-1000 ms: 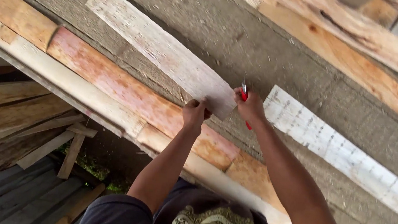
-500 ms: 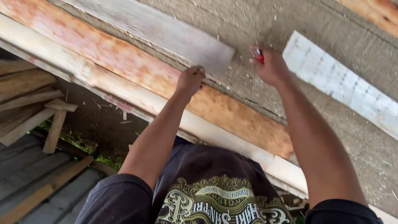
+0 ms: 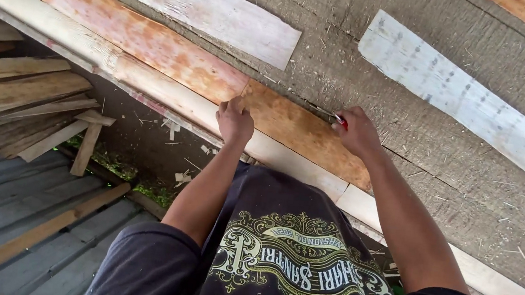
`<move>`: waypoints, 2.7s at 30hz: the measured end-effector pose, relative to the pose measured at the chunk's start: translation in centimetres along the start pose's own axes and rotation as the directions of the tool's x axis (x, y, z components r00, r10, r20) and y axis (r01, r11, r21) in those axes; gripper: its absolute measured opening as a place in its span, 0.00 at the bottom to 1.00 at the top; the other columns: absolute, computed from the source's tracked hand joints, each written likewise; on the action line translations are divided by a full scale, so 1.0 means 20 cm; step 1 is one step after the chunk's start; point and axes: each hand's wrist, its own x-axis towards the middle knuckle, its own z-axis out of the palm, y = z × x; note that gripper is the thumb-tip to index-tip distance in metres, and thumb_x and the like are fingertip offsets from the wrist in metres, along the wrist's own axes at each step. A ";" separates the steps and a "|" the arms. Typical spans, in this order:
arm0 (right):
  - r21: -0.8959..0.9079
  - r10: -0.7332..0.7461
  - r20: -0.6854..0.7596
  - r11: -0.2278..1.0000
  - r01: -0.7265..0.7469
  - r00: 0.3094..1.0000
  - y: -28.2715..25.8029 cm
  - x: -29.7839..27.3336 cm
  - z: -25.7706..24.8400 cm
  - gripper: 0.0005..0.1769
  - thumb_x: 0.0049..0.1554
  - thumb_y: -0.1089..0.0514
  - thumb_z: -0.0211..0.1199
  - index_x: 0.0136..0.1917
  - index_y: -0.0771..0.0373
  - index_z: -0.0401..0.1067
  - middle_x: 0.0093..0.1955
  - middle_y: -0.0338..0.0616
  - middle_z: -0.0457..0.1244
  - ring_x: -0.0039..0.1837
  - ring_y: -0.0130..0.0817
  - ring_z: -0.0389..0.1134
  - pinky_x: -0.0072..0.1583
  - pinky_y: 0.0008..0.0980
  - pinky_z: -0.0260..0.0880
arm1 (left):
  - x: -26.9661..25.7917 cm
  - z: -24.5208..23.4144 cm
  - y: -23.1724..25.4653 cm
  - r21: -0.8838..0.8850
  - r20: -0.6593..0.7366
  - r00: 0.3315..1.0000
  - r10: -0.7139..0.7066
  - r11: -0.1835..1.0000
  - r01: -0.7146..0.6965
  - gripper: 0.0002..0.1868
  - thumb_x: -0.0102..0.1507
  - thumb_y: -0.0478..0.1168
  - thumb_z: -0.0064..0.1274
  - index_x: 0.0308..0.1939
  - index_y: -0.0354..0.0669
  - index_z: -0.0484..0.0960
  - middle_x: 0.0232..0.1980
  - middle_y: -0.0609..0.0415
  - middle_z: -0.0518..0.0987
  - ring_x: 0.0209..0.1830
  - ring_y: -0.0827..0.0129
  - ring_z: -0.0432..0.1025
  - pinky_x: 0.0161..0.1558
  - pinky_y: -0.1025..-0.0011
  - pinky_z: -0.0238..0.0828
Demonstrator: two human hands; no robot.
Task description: The person uses a red utility knife to cut several wooden planks on a workbench. They position each plank, score it with the knife, and break off the cut sections. The cut pieces are set aside on the bench.
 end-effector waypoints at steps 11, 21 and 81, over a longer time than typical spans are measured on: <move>0.006 -0.022 0.014 1.000 0.022 1.000 -0.29 0.02 0.06 0.24 0.62 0.48 0.62 0.69 0.56 0.72 0.62 0.52 0.63 0.65 0.53 0.68 0.65 0.45 0.70 | 0.03 -0.14 -0.04 -0.148 0.053 0.994 -0.098 0.983 0.105 0.21 0.65 0.39 0.48 0.63 0.54 0.78 0.52 0.55 0.75 0.56 0.59 0.75 0.61 0.62 0.70; 0.008 -0.031 0.010 1.000 0.030 0.999 -0.65 0.26 0.15 0.25 0.61 0.48 0.63 0.70 0.57 0.71 0.63 0.53 0.63 0.67 0.53 0.68 0.67 0.45 0.69 | 0.34 -0.19 -0.28 -0.234 -0.061 0.974 -0.219 0.952 0.199 0.18 0.66 0.46 0.54 0.60 0.53 0.78 0.50 0.55 0.80 0.56 0.58 0.77 0.60 0.59 0.72; 0.483 0.844 -0.357 0.534 -0.694 0.401 0.00 -0.13 0.16 0.27 0.59 0.33 0.68 0.54 0.57 0.68 0.50 0.53 0.67 0.59 0.57 0.71 0.57 0.51 0.74 | 0.79 -0.30 -0.23 0.043 0.384 0.892 0.237 0.961 -0.273 0.11 0.60 0.50 0.57 0.45 0.73 0.89 0.38 0.67 0.85 0.43 0.62 0.81 0.47 0.61 0.80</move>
